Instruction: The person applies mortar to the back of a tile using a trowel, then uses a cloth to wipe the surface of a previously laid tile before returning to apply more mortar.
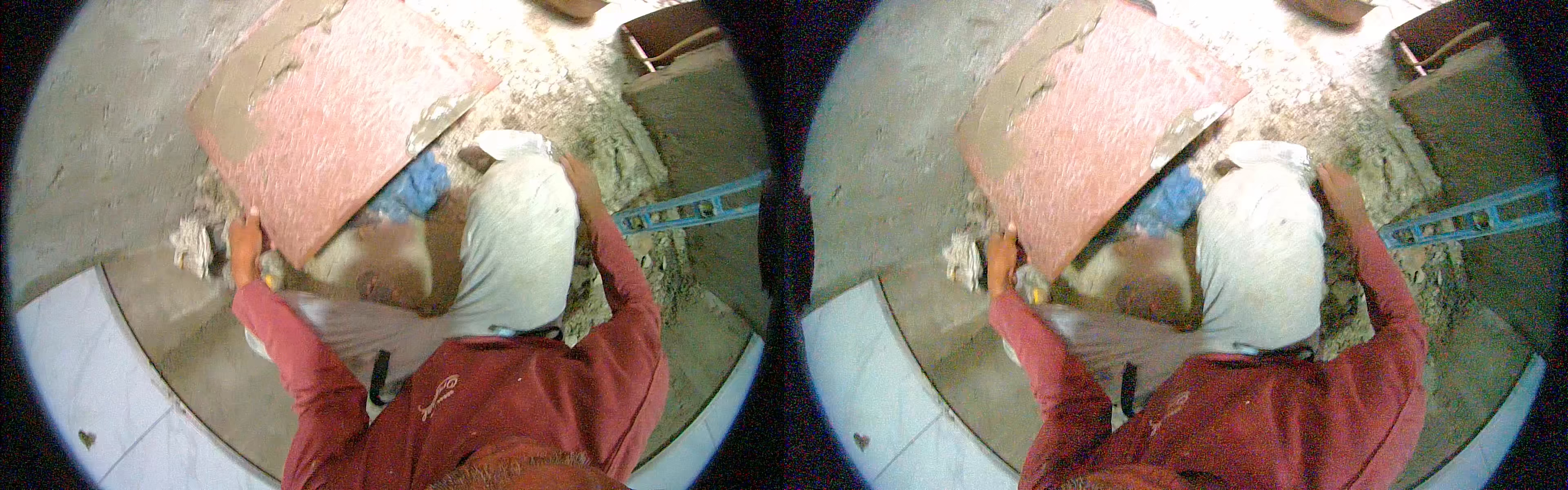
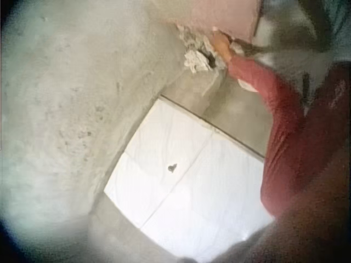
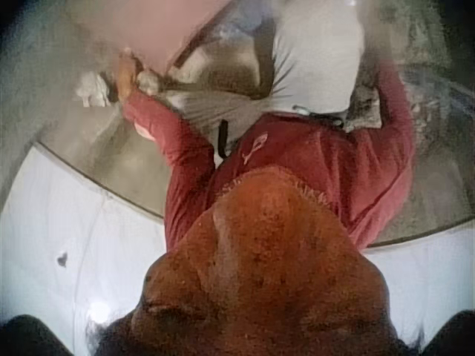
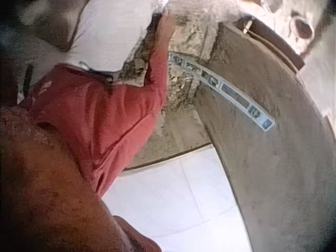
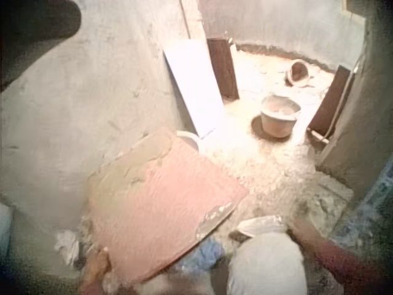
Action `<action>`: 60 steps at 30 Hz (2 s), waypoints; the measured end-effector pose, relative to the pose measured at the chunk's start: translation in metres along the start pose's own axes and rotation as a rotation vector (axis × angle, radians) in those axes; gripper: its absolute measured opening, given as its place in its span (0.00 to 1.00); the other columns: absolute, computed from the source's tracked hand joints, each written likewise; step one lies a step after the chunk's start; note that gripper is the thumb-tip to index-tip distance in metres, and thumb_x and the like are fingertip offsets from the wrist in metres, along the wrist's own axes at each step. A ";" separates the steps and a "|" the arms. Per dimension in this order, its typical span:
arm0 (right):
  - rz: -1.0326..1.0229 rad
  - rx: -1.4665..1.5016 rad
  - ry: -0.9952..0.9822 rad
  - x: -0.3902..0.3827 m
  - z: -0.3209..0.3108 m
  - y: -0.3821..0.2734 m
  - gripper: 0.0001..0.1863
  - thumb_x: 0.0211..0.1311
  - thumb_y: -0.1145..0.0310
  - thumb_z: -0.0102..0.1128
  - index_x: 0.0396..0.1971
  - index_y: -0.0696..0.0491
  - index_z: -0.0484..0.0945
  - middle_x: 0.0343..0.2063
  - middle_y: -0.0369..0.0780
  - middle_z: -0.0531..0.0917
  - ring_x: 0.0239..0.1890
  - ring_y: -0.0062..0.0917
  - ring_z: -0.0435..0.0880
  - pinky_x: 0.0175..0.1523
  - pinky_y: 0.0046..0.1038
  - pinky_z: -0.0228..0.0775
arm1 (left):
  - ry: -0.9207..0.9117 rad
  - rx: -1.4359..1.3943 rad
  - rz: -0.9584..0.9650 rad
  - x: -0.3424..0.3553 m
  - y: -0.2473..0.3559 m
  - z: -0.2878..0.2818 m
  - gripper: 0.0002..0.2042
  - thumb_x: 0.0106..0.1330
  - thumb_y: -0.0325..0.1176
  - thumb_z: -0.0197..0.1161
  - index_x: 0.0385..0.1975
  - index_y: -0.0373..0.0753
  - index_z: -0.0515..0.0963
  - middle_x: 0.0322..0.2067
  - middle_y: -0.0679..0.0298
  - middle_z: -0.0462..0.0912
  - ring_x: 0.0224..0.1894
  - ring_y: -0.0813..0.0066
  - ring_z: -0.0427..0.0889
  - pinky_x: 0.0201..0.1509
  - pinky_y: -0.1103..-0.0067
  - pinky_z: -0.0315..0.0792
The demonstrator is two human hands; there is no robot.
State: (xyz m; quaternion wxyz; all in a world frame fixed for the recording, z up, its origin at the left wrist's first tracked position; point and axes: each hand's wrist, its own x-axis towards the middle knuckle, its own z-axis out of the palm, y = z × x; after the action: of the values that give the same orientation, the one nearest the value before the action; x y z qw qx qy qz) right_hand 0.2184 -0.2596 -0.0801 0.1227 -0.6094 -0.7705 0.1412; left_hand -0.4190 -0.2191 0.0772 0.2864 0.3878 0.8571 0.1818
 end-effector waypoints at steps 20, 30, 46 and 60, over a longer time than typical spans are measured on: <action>0.336 0.679 0.054 0.360 -0.110 0.006 0.13 0.59 0.65 0.65 0.25 0.61 0.76 0.19 0.42 0.80 0.19 0.27 0.79 0.24 0.34 0.72 | 0.386 0.412 0.117 0.027 0.013 -0.123 0.28 0.62 0.52 0.65 0.40 0.26 0.77 0.31 0.43 0.81 0.27 0.57 0.83 0.34 0.61 0.73; -0.039 -0.294 0.012 0.462 -0.026 0.011 0.18 0.60 0.52 0.60 0.40 0.51 0.82 0.27 0.42 0.86 0.31 0.30 0.86 0.33 0.32 0.77 | 0.934 1.011 0.552 0.138 -0.078 -0.178 0.20 0.61 0.26 0.55 0.54 0.30 0.76 0.43 0.48 0.83 0.52 0.52 0.76 0.58 0.64 0.66; 0.348 0.993 0.248 0.450 0.018 0.039 0.08 0.53 0.61 0.58 0.25 0.49 0.72 0.18 0.38 0.74 0.19 0.27 0.73 0.23 0.32 0.61 | -0.332 0.125 -0.167 0.111 -0.162 -0.014 0.15 0.70 0.36 0.57 0.52 0.37 0.79 0.42 0.58 0.84 0.41 0.64 0.82 0.45 0.66 0.75; 0.356 0.971 0.307 0.474 0.019 -0.031 0.09 0.48 0.66 0.56 0.14 0.47 0.66 0.09 0.33 0.63 0.08 0.24 0.59 0.14 0.32 0.47 | -0.238 -0.314 -0.124 0.129 -0.215 -0.025 0.11 0.62 0.39 0.62 0.37 0.40 0.83 0.36 0.64 0.85 0.26 0.68 0.80 0.26 0.66 0.75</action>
State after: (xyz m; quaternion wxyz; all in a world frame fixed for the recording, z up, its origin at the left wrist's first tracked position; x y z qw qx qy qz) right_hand 0.0757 0.1935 -0.0787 0.4758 -0.6174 -0.4746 0.4088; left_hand -0.6246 -0.2584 -0.0636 0.4531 0.3038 0.8005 0.2484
